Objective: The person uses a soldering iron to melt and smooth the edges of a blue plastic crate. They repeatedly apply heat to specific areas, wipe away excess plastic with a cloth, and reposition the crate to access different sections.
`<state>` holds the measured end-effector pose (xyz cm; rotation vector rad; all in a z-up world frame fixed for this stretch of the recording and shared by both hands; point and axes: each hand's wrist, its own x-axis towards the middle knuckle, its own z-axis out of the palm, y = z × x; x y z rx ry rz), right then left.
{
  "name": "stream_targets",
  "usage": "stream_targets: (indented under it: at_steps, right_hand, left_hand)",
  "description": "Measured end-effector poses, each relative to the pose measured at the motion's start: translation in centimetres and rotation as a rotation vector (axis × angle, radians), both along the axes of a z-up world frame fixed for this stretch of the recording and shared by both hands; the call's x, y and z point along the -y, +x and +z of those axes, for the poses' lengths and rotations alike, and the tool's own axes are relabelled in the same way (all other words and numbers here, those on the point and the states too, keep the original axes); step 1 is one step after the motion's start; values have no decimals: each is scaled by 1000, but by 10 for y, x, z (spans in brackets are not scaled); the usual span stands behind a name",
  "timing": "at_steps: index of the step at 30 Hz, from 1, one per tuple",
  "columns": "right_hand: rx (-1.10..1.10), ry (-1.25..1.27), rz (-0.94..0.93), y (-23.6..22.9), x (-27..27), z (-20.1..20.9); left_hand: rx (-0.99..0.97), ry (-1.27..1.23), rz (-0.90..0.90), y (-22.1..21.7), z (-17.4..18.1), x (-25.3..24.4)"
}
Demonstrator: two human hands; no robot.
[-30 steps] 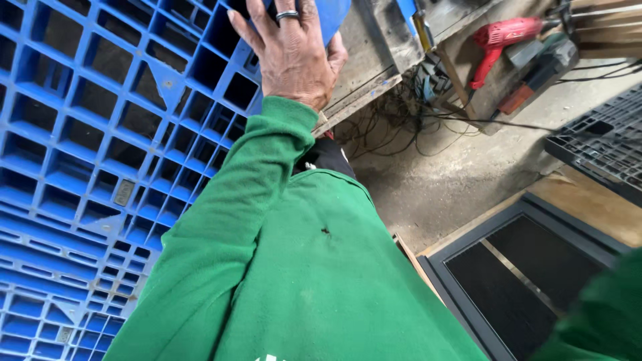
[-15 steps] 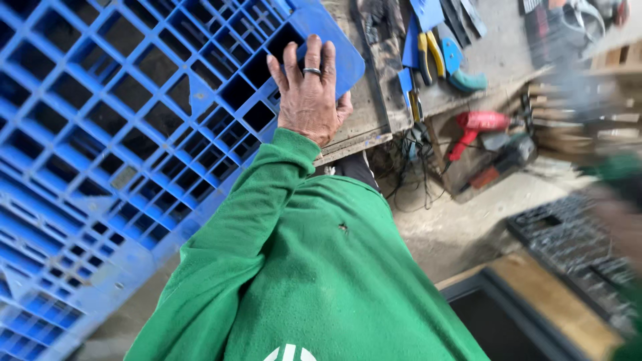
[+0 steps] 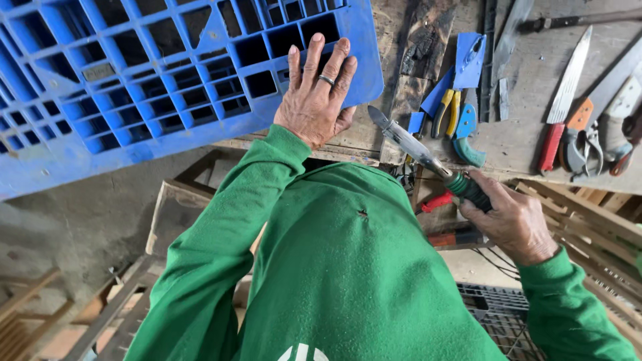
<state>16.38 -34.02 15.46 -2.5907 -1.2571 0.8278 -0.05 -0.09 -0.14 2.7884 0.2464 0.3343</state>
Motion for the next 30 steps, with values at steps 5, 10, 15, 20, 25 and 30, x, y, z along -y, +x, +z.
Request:
stream_targets:
  at_steps: [5,10,15,20,25,30]
  right_hand:
    - [6,90,196,36,-11,-4]
    - [-24,59,224,51,-17,-8]
    - [-26,53,248,58,-24,-11]
    - [-35,136,298,61,-31,-9]
    - [16,38,304,61,-42,-4]
    - [64,-24,309,57,-49,2]
  left_hand:
    - [-36,65,-25,0,-4,1]
    - [-34,128,-30,0,-11,2]
    - [-55,130,-28,0,-15,2]
    - [-41,141,-21,1,-15,2]
    - [-48,145,-20,1,-13,2]
    - [-54,132,-19,1,-11,2]
